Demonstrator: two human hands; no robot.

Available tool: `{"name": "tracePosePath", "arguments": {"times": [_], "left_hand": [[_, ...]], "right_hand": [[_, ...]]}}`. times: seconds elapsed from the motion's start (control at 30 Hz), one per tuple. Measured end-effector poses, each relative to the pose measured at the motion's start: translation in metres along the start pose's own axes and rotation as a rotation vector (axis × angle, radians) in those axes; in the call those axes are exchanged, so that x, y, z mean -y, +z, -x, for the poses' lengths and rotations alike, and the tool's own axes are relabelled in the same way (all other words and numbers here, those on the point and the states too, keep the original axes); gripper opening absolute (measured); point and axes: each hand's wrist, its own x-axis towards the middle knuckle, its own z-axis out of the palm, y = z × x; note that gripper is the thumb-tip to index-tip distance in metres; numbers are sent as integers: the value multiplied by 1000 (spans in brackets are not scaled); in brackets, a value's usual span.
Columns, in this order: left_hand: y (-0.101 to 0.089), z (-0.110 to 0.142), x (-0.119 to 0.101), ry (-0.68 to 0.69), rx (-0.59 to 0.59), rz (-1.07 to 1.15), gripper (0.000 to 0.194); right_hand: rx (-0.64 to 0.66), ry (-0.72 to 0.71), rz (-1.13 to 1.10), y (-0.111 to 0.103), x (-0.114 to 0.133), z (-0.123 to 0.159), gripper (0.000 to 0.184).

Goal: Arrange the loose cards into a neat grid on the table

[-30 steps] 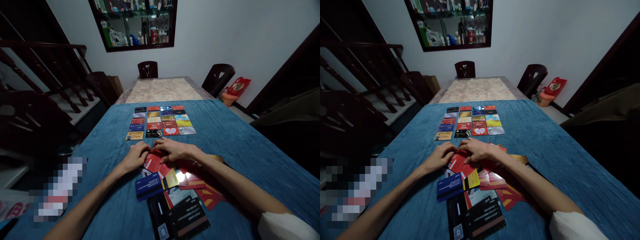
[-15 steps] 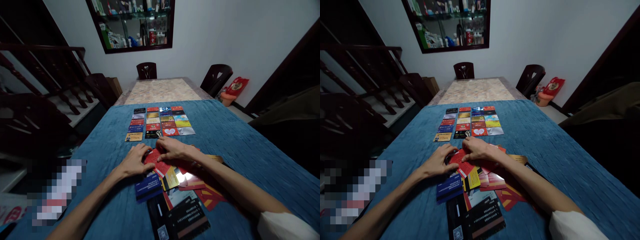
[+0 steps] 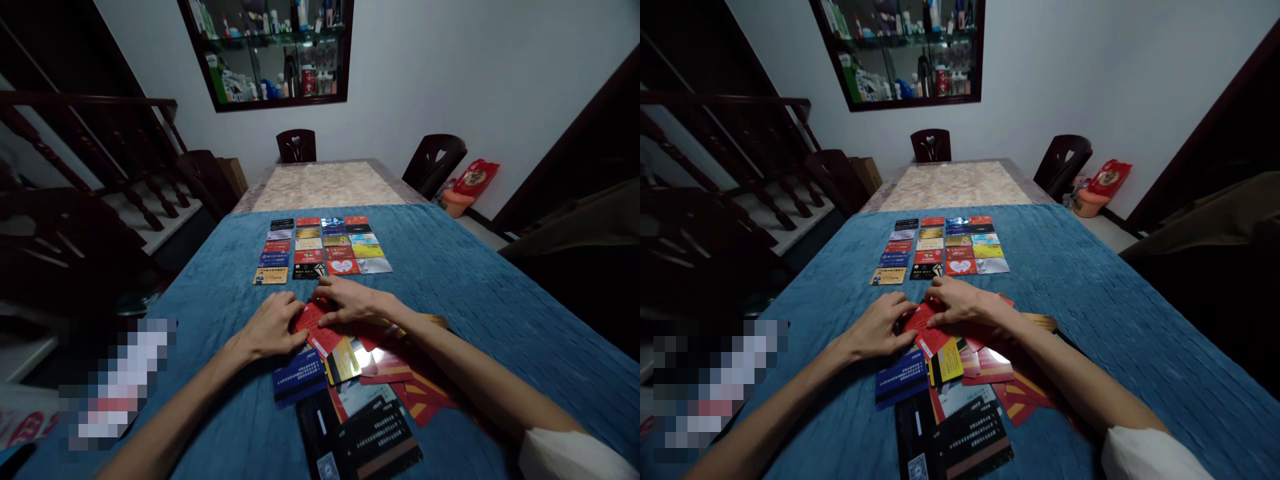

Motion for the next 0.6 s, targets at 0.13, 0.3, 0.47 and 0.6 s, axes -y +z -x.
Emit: {"name": "tracePosePath", "arguments": {"times": [0.13,0.3,0.47,0.6], "left_hand": [[-1,1,-1,53,-29,-65,21],[-5,1,2,96,-57,-38,21],[-6,0,11,106,-77,116,27],[-9,0,17,80,-92,226,31]], "right_hand": [[19,-4,-3,-3,1,0,49],[43,14,12,-9,4,2,46],[-4,21,-6,-11,8,3,28],[-51,51,-47,-9,8,1,17]]}}
